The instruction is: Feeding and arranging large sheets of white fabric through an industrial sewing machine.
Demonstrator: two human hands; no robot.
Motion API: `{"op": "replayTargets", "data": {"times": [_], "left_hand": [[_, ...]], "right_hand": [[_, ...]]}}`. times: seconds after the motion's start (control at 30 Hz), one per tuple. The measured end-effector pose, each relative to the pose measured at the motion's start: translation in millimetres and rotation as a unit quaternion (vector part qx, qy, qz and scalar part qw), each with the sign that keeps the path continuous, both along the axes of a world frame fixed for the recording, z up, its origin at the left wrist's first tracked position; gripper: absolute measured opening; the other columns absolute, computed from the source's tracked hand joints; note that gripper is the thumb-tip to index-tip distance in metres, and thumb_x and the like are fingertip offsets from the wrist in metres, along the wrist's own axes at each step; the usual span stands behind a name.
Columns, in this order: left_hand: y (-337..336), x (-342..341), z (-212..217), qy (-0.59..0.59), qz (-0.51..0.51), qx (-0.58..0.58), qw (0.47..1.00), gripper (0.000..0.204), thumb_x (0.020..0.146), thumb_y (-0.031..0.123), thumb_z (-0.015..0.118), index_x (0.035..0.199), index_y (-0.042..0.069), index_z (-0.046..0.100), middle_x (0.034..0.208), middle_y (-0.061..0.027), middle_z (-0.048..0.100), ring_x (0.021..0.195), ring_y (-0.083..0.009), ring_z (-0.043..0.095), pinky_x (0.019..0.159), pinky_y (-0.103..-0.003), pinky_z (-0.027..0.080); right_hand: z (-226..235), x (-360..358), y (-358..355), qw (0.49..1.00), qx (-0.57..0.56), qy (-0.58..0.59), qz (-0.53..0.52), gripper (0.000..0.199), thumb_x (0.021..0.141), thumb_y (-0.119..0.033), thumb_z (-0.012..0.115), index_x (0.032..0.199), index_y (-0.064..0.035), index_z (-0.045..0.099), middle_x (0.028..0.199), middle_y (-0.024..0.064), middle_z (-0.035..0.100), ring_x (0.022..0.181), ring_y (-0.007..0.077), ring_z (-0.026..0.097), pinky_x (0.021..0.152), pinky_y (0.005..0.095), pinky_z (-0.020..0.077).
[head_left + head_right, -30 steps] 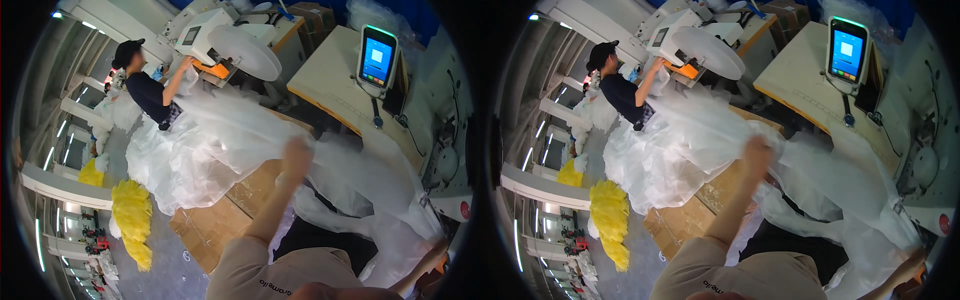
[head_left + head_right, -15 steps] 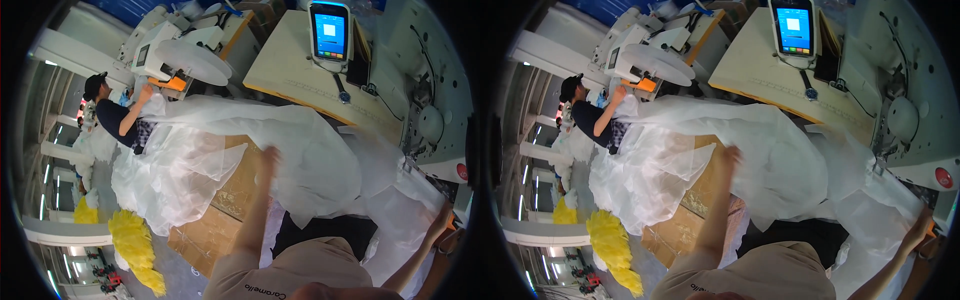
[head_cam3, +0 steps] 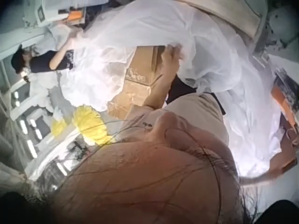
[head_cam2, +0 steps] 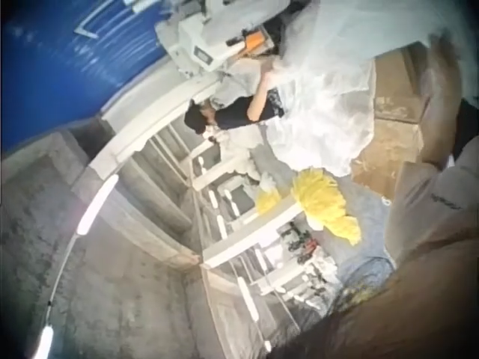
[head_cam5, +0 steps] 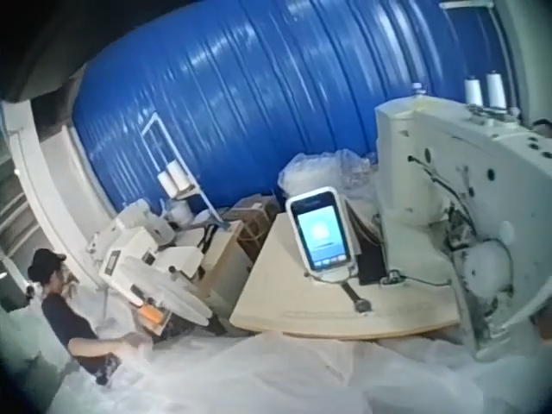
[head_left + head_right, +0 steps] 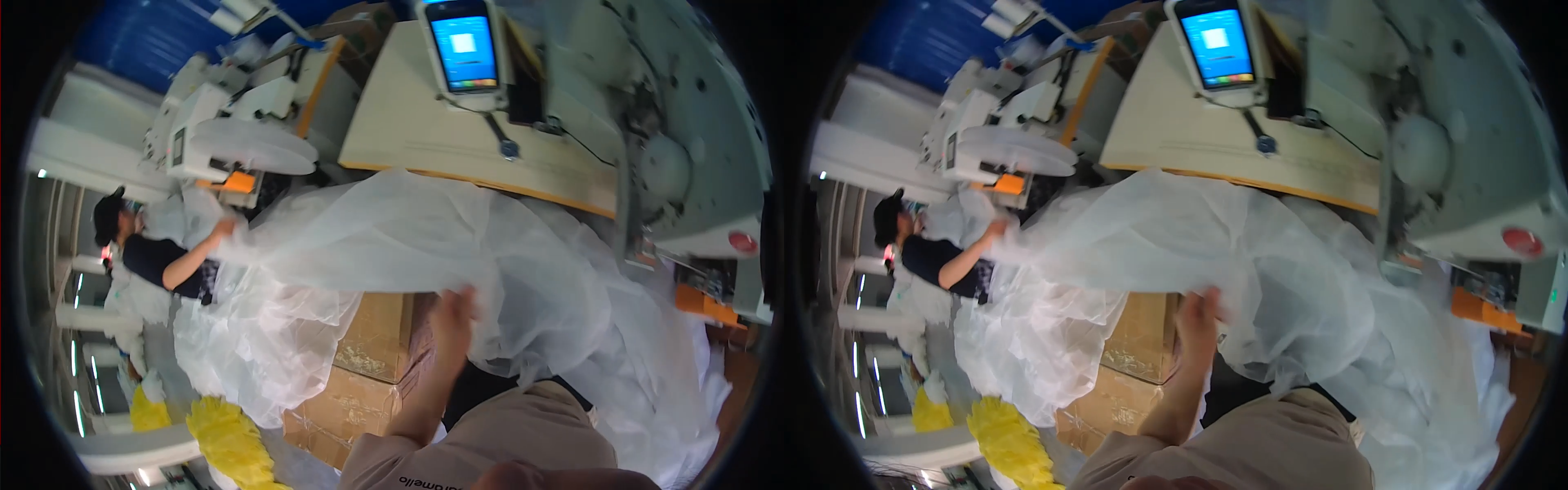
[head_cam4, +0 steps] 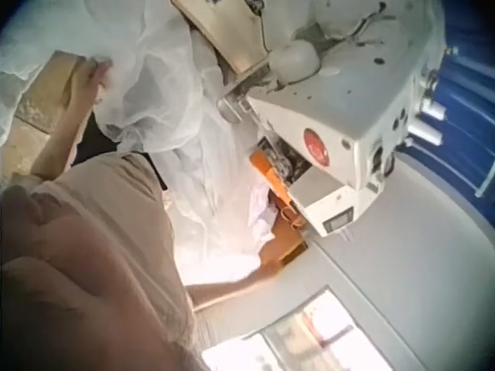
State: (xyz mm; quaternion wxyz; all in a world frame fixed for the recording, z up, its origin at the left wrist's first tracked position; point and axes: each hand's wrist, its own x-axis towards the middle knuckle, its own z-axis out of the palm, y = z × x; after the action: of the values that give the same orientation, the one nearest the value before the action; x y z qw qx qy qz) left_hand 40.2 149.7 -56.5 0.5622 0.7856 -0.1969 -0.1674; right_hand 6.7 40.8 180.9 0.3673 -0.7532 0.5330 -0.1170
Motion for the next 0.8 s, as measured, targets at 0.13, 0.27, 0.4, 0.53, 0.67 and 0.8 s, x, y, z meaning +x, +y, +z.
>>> {"op": "replayTargets", "data": {"times": [0.13,0.27,0.4,0.53,0.67,0.8], "left_hand": [[-10,-63,11,-0.166,-0.157,0.044,0.973,0.012,0.085,0.013,0.059,0.08,0.002,0.06,0.059,-0.0087,0.056,0.049,-0.0163,0.054,0.045,-0.032,0.039],[-21,-65,43,-0.135,-0.338,0.056,0.93,0.009,0.082,0.009,0.06,0.087,0.002,0.063,0.062,-0.0124,0.059,0.049,-0.0248,0.056,0.046,-0.036,0.041],[-28,-3,75,-0.39,-0.166,0.125,0.897,0.031,0.076,0.004,0.061,0.106,0.006,0.06,0.083,-0.0134,0.061,0.075,-0.0304,0.06,0.067,-0.038,0.047],[-79,-6,72,-0.307,-0.372,0.034,0.876,0.028,0.076,-0.001,0.058,0.103,0.005,0.06,0.09,-0.0117,0.06,0.084,-0.0309,0.058,0.074,-0.038,0.047],[-103,-8,58,-0.37,-0.321,-0.015,0.872,0.024,0.075,-0.005,0.056,0.098,0.004,0.059,0.089,-0.0119,0.059,0.082,-0.0331,0.057,0.073,-0.038,0.047],[-114,14,55,-0.383,-0.336,0.027,0.86,0.023,0.074,-0.008,0.056,0.094,0.004,0.057,0.089,-0.0123,0.059,0.079,-0.0288,0.059,0.07,-0.037,0.048]], "right_hand": [[-113,-196,-33,0.957,-0.098,-0.186,0.201,0.044,0.08,-0.021,0.063,0.117,0.0007,0.051,0.112,0.0141,0.057,0.102,0.0277,0.055,0.088,0.0389,0.0426],[-183,-127,-37,0.953,-0.153,-0.159,0.208,0.038,0.072,-0.015,0.07,0.106,-0.0041,0.056,0.102,0.0143,0.062,0.089,0.0316,0.06,0.075,0.0391,0.0485],[-195,-138,-50,0.943,-0.215,-0.164,0.193,0.026,0.082,-0.012,0.062,0.105,-0.0015,0.055,0.094,0.0137,0.062,0.084,0.0272,0.06,0.069,0.0332,0.0481],[-157,-147,-50,0.947,0.059,-0.314,0.024,0.009,0.089,-0.009,0.053,0.093,-0.0016,0.056,0.083,0.0092,0.062,0.079,0.016,0.059,0.067,0.0278,0.0453],[-147,-174,-80,0.927,-0.044,-0.325,-0.182,0.013,0.091,-0.009,0.049,0.084,-0.0005,0.055,0.075,0.0023,0.058,0.077,0.008,0.053,0.068,0.0235,0.0425],[-168,-212,-116,0.889,-0.05,-0.368,-0.267,0.021,0.093,-0.017,0.051,0.079,-0.0013,0.054,0.063,-0.0013,0.043,0.059,0.0066,0.036,0.052,0.023,0.0328]]}}
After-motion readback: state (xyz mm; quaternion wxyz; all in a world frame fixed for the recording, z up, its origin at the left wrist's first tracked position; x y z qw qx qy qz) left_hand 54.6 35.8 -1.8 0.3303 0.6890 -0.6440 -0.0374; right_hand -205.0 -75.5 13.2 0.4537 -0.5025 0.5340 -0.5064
